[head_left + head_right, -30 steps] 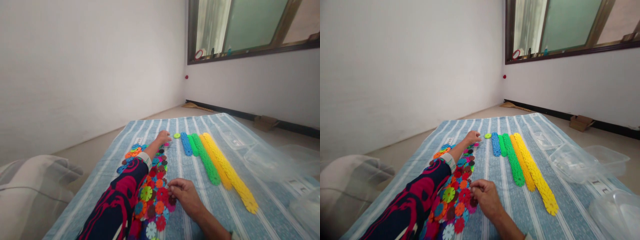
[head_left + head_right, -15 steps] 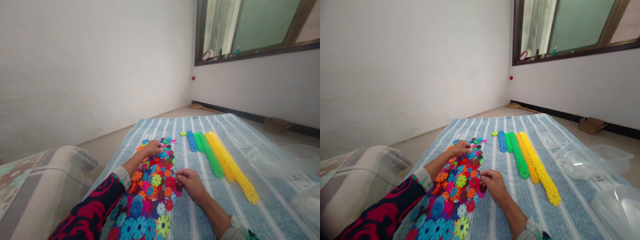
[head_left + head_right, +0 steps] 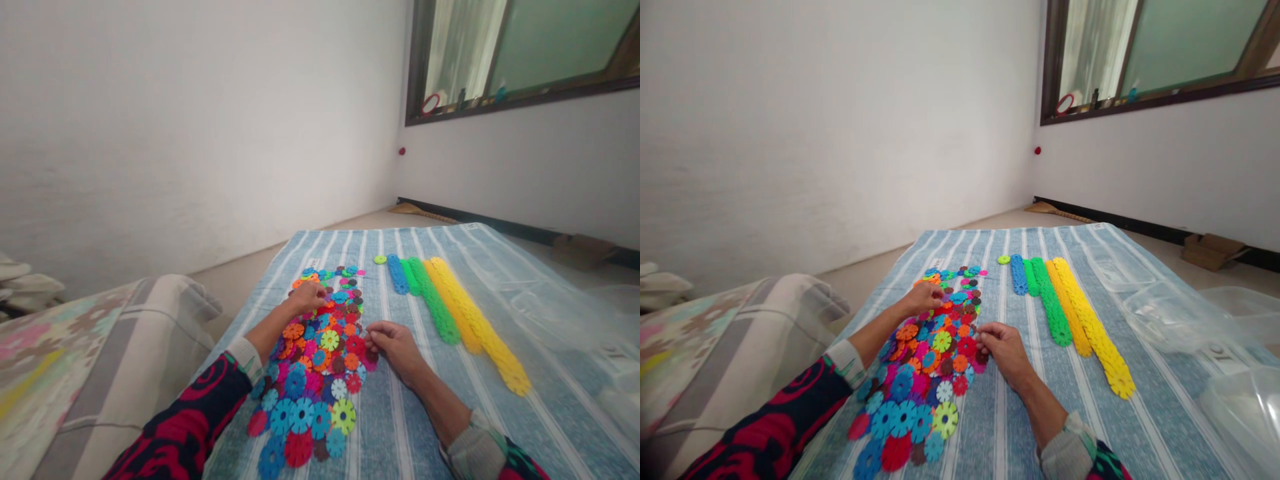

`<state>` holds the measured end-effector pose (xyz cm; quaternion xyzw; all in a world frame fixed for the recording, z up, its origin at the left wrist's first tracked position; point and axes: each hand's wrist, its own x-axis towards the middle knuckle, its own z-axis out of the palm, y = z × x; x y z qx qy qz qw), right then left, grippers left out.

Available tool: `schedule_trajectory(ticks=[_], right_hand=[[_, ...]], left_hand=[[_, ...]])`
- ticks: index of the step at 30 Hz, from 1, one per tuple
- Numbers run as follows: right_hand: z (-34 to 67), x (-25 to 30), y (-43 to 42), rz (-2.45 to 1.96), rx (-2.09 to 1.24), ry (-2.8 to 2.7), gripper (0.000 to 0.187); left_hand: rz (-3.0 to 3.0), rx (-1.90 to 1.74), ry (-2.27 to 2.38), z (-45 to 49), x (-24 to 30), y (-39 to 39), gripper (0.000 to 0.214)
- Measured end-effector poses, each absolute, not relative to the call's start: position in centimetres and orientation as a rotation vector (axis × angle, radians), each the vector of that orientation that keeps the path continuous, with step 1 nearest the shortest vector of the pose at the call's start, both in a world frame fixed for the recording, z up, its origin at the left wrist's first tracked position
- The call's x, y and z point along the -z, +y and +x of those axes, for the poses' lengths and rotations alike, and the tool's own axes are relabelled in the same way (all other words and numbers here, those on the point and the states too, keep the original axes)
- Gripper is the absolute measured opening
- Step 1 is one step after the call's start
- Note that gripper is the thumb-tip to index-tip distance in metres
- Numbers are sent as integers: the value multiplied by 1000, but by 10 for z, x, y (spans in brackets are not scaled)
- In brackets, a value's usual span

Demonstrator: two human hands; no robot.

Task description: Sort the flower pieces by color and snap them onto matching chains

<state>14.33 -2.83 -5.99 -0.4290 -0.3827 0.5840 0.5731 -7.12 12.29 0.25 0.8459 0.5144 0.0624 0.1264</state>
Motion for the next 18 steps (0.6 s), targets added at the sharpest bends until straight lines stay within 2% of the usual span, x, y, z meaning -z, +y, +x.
schedule_trajectory(ticks=[4,11,18], right_hand=[[144,60,-28,-1013,-1375,-890,29],[144,59,-28,-1001,-1392,-885,28],[143,61,-26,-996,-1384,-875,26]], left_hand=[[2359,-152,1422,-71,-9,106,11],[2266,113,1125,-66,-14,71,14],[2317,146,1228,-64,-9,60,11]])
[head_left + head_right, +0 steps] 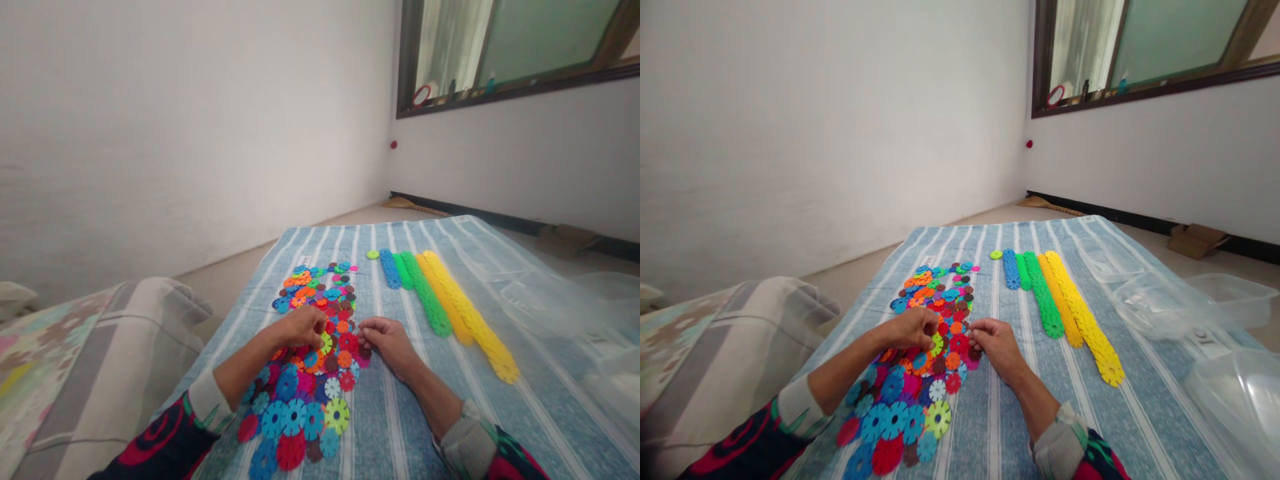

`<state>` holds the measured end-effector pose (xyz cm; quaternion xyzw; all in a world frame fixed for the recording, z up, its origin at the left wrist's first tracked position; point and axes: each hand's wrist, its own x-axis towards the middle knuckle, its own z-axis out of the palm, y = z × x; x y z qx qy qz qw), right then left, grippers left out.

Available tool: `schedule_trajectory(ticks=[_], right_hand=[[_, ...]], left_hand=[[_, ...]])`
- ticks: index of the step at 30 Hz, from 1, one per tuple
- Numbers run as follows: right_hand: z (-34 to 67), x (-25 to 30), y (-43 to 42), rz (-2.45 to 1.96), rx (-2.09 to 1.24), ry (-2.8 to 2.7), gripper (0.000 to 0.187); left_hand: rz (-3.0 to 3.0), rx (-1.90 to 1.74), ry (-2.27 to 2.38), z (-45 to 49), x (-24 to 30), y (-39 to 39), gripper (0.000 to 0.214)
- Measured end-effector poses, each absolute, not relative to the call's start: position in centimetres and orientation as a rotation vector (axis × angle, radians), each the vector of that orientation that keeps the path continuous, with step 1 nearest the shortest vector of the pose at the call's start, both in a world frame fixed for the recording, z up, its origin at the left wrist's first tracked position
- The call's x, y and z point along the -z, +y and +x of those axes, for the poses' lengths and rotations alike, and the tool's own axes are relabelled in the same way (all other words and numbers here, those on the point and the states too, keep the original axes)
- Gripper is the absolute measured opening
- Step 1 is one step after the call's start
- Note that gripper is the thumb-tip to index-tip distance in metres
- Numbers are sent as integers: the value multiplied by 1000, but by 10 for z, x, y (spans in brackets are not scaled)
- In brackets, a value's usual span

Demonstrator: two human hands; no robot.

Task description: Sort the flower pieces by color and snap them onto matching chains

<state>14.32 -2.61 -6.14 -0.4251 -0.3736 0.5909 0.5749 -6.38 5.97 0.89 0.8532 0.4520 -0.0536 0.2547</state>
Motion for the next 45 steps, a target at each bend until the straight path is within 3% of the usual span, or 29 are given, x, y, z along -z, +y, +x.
schedule_trajectory(ticks=[12,18,24,33,45], right_hand=[[140,66,-23,-990,-1371,-909,23],[138,66,-23,-991,-1385,-892,21],[137,59,-23,-1005,-1399,-876,21],[135,59,-22,-1024,-1398,-867,18],[133,60,-22,-1051,-1384,-882,15]], left_hand=[[1894,-80,1110,-58,-26,86,20],[1943,-497,1253,-1,-20,136,2],[1888,-680,1506,68,10,188,10],[1952,-714,1641,116,34,244,18],[2077,-744,1690,110,48,265,30]])
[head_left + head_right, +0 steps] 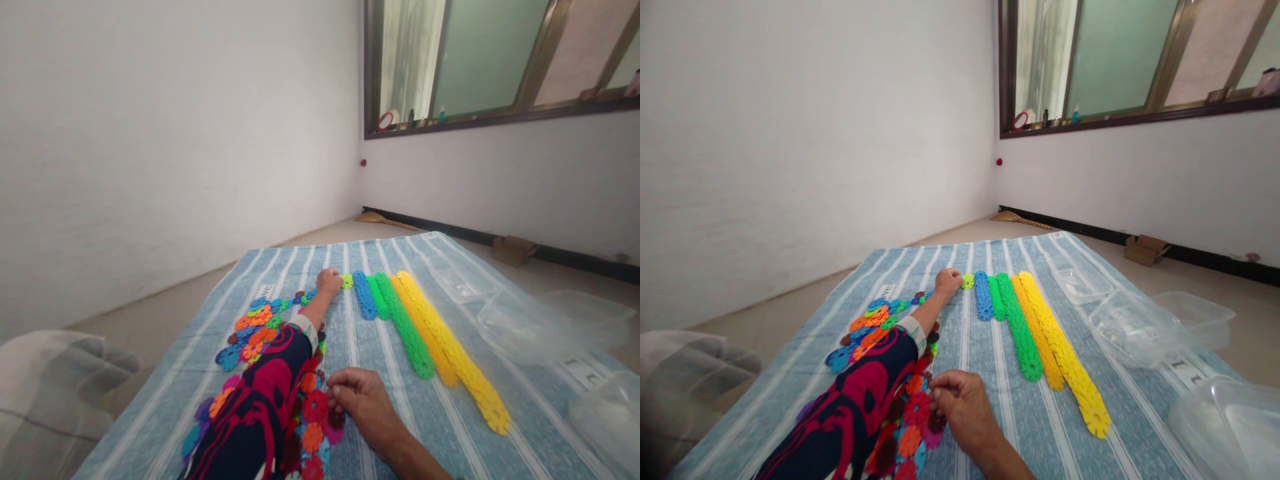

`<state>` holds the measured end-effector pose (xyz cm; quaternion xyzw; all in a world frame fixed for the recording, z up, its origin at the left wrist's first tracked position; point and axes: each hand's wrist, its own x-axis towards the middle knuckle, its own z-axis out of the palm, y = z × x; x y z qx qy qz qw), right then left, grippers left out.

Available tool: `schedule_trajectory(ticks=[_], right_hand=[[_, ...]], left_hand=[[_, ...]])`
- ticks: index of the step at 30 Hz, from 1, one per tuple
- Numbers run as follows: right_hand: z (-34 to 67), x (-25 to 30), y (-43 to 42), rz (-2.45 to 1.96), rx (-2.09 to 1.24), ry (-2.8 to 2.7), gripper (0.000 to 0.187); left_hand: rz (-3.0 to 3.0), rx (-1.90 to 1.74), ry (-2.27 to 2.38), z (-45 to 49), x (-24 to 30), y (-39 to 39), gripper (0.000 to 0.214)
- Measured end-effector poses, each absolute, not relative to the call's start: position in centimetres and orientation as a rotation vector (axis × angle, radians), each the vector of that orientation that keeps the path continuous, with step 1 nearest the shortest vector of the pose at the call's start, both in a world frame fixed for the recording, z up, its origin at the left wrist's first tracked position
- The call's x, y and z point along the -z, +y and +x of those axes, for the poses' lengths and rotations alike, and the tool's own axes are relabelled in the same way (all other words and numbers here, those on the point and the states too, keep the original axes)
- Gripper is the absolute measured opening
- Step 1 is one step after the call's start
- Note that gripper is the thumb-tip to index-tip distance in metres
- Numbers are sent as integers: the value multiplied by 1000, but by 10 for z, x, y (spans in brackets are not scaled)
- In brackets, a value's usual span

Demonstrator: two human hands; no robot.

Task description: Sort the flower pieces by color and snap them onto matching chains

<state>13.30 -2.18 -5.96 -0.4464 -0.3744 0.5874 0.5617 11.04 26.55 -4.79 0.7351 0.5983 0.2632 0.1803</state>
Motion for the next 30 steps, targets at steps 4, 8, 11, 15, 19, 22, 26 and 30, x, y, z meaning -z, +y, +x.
schedule_trajectory(ticks=[4,8,11,15,19,22,26,30], right_hand=[[132,60,-22,-1054,-1385,-873,16],[131,59,-22,-1055,-1398,-863,17],[133,58,-22,-1050,-1405,-861,17],[133,58,-23,-1042,-1401,-870,16],[133,59,-22,-1051,-1384,-885,15],[132,59,-22,-1062,-1388,-883,15],[132,59,-21,-1057,-1388,-878,15],[134,59,-22,-1051,-1377,-894,16]], left_hand=[[2117,-675,1680,107,51,267,45],[2177,-621,1658,110,53,268,45],[2211,-603,1658,112,53,269,36],[2234,-597,1663,113,53,268,29],[2255,-597,1658,113,51,265,28],[2271,-598,1650,113,49,262,26],[2281,-606,1637,112,48,258,20],[2290,-638,1608,107,45,249,17]])
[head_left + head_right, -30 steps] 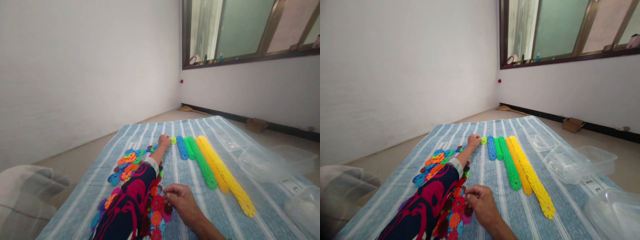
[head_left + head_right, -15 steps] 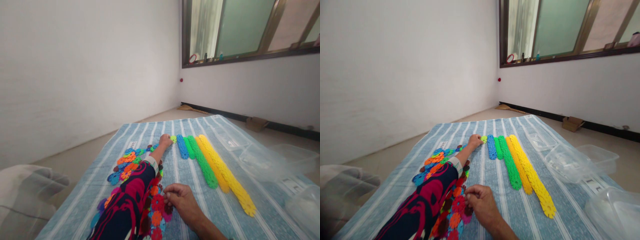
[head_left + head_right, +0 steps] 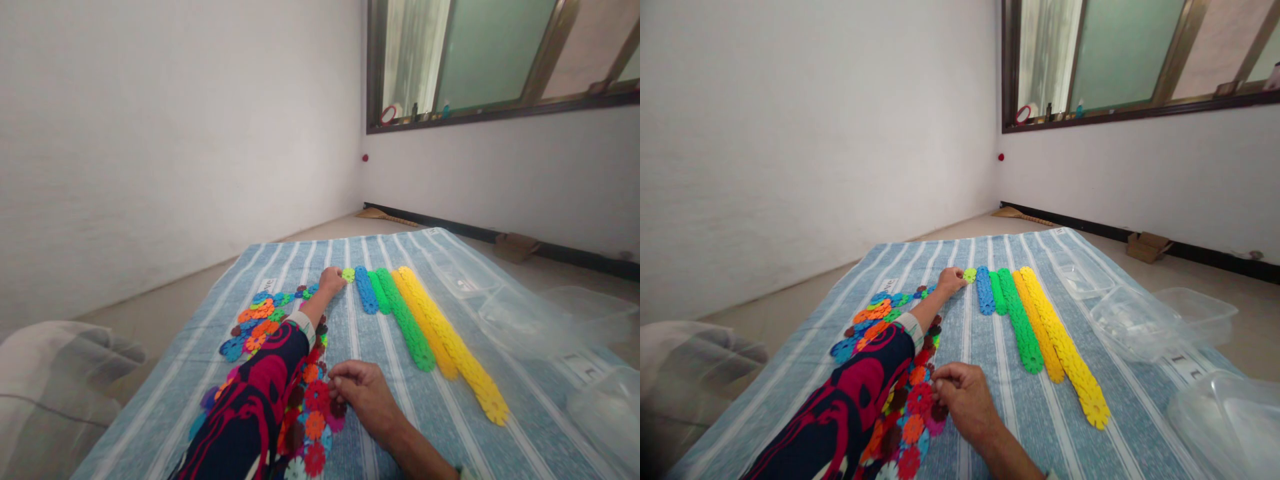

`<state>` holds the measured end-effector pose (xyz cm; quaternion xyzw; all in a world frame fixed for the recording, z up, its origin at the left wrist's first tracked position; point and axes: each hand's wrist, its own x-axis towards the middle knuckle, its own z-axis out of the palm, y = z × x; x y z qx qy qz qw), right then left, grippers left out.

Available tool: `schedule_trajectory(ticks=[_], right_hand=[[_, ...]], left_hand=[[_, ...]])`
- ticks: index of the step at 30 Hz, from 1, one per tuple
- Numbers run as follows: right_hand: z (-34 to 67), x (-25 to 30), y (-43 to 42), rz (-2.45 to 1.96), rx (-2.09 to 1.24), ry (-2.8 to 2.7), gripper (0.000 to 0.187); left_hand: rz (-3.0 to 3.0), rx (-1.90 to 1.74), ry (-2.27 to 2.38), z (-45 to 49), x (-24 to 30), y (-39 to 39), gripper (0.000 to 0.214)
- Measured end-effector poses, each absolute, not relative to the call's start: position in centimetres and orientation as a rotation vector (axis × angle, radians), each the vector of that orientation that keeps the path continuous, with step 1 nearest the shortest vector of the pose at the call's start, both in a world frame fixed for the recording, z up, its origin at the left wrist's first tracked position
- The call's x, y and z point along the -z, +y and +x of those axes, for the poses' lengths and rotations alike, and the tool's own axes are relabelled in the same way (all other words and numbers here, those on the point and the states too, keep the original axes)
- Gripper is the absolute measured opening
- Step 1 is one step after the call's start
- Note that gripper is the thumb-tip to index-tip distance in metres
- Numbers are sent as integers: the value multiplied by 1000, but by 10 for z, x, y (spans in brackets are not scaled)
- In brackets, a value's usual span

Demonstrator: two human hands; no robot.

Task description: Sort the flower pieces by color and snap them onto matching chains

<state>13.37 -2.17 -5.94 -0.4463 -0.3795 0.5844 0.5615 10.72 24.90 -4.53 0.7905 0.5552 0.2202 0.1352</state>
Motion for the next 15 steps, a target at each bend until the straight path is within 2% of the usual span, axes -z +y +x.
schedule_trajectory(ticks=[8,15], right_hand=[[137,61,-22,-1038,-1370,-904,17],[141,63,-22,-985,-1397,-860,19]], left_hand=[[2338,-699,1545,74,26,229,23],[2418,-535,1371,26,7,189,20]])
